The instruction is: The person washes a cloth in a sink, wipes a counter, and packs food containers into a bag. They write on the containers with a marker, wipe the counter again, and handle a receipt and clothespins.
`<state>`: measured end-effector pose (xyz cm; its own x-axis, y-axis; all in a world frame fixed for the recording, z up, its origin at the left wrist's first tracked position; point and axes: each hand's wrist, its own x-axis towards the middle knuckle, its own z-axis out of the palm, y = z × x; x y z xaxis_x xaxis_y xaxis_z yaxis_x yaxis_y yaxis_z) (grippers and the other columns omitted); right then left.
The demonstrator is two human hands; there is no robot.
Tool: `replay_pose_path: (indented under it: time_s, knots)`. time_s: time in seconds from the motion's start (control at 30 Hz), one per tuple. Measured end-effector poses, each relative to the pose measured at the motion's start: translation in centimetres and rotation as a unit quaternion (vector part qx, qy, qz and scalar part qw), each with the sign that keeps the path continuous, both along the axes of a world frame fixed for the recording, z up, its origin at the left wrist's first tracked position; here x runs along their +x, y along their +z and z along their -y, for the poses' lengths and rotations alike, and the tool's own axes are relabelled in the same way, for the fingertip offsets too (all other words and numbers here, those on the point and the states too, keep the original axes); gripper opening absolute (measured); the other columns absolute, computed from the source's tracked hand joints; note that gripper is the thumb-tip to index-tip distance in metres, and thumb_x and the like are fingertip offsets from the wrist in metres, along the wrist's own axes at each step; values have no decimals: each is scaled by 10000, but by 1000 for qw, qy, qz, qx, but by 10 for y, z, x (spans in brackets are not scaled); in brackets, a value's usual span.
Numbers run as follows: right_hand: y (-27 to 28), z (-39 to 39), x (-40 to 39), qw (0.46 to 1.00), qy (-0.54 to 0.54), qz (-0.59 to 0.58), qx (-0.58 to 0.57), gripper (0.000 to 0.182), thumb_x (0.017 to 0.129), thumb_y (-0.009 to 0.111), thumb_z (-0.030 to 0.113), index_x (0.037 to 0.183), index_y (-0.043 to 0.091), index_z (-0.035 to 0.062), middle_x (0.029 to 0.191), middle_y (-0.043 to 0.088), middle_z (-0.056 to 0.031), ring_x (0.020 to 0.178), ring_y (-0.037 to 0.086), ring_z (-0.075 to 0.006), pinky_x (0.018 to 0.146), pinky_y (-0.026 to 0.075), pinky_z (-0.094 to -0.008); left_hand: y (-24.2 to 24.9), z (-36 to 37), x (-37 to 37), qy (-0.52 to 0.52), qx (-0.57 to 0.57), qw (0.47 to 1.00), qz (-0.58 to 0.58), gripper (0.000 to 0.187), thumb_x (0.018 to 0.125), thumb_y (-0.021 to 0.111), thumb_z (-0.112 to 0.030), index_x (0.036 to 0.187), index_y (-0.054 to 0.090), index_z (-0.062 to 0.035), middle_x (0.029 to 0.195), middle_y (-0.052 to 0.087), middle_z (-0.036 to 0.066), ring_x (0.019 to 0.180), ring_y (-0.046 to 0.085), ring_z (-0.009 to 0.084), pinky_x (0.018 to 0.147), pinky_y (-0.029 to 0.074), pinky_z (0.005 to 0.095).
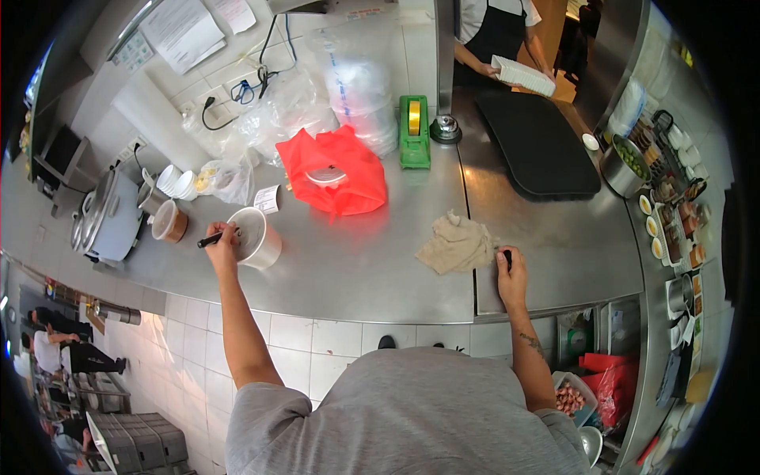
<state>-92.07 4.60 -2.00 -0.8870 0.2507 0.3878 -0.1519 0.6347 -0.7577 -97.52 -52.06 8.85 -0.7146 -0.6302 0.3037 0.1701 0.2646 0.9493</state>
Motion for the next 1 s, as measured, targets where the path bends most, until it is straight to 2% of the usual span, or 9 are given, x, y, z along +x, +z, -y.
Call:
replay_pose_path:
  time_s: [0.07, 0.27, 0.57, 0.77, 1.0]
  knots:
    - [-1, 0, 0, 1000, -2, 2, -1, 196, 902, 543, 213, 980, 562, 34, 929, 588, -149, 890, 529, -317, 808, 422, -373, -4, 4, -1, -14, 51, 998, -35, 59, 749, 591, -71, 733, 543, -41, 635, 500, 0, 505, 429, 73, 465, 339, 221]
    - [4, 1, 1, 1000, 0, 12, -1, 199, 905, 543, 214, 979, 560, 30, 931, 588, -149, 890, 528, -315, 807, 422, -370, -10, 7, -2, 2, -21, 1000, 0, 60, 756, 583, -86, 746, 545, -40, 635, 483, -10, 507, 416, 66, 459, 341, 223]
    - [1, 0, 0, 1000, 3, -1, -2, 201, 908, 536, 208, 982, 555, 22, 929, 587, -151, 883, 527, -317, 805, 421, -372, -11, 8, -1, -4, -13, 1000, 6, 55, 749, 568, -59, 703, 540, -48, 633, 474, -22, 514, 405, 58, 462, 331, 215]
    - [2, 1, 0, 1000, 1, -2, 4, 212, 912, 530, 226, 979, 557, 27, 915, 589, -147, 881, 527, -315, 803, 420, -373, -9, 7, 1, -21, 18, 1000, 2, 48, 749, 567, -81, 724, 560, -41, 643, 492, 1, 534, 431, 85, 500, 348, 222]
    - [1, 0, 0, 1000, 1, 6, 7, 210, 911, 532, 226, 974, 558, 27, 917, 586, -148, 880, 526, -313, 801, 420, -371, -11, 11, -1, -41, -23, 999, 23, 39, 749, 593, -72, 748, 573, -38, 656, 500, -2, 553, 442, 85, 508, 361, 222]
